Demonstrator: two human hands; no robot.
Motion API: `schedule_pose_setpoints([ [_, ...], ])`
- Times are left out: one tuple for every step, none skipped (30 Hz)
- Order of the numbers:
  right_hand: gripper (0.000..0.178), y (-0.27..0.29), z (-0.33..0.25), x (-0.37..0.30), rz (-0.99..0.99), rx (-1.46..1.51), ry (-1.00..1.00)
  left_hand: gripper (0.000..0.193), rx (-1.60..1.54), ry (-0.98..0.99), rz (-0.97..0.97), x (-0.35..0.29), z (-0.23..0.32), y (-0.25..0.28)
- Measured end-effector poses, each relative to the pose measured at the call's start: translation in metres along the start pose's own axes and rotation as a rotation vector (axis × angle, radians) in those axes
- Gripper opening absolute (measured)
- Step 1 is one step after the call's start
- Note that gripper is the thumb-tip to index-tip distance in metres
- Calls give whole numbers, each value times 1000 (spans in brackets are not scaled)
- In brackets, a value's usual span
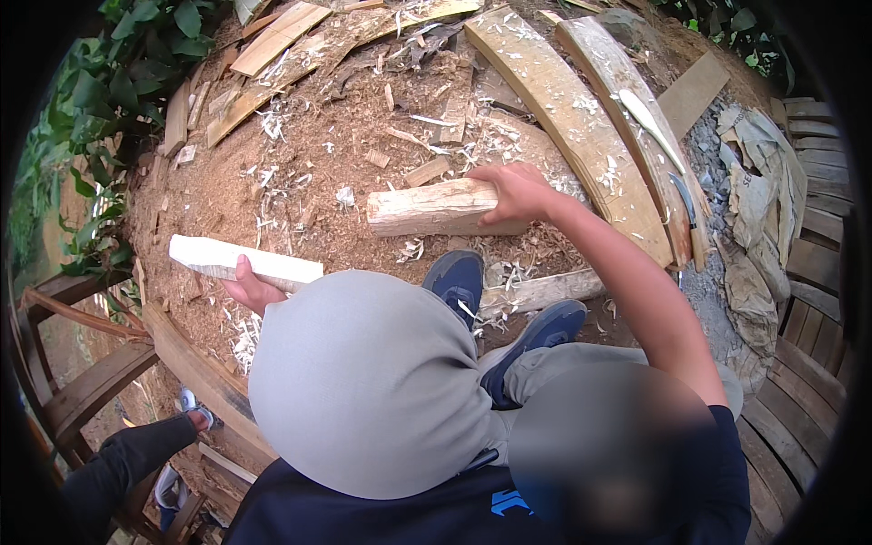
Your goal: The person sits cross-legged on the ground and uses a curved knife to shave and shape a small piece of wood. They repeatedly scrape the wood's surface, creating shavings, and occasionally pause to inspect the piece before continuing to carve.
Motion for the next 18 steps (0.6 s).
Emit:
schedule_pose_setpoints([
  [81,-7,-2,5,19,15,17,67,4,10,-4,-2,-4,-1],
  [79,-15,-6,10,54,-10,30,67,10,27,-4,-4,-6,0],
  [77,-22,-21,17,88,-31,41,66,14,39,-6,-7,-8,-4],
  [75,-26,-31,23,124,-53,48,66,16,54,-13,-12,-8,-9],
  [70,-31,-36,31,244,-66,125,66,19,67,-20,-14,-9,-12],
  [70,-34,-43,43,237,-63,130,66,18,42,-52,-8,-13,-9],
  [69,-32,-49,56,233,-63,131,66,15,18,-90,1,-18,-6],
  [69,-30,-56,71,230,-61,133,66,13,-8,-128,7,-23,-3],
  [69,-29,-63,86,257,-98,148,65,10,-2,-124,8,-26,0],
  [68,-26,-67,99,288,-141,157,65,0,14,-121,5,-24,-3],
  [68,-21,-72,113,319,-182,168,66,-10,29,-117,1,-22,-4],
  [67,-14,-75,132,303,-156,134,66,-17,34,-109,-2,-17,-4],
  [66,-4,-76,148,288,-130,96,68,-2,49,-62,-2,-14,-1],
  [64,9,-68,162,293,-142,27,69,14,77,-34,-3,-17,-5],
  [62,19,-66,181,294,-149,-12,71,30,88,20,-5,-11,4],
  [59,33,-47,194,352,-191,-64,72,42,77,17,-11,-4,-3],
  [56,47,-26,204,409,-234,-122,73,53,69,9,-20,3,-11],
  [55,65,-19,210,316,-274,-123,74,73,44,28,-19,16,-3],
])
Point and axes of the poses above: each hand's wrist, its own x-axis towards the middle knuckle, its own y-axis out of the back of the hand, z = x × y, the point moved 7 cm from there along x, towards the middle knuckle, and after that the axes turned 13 degrees about y, right-handed, at the moved point
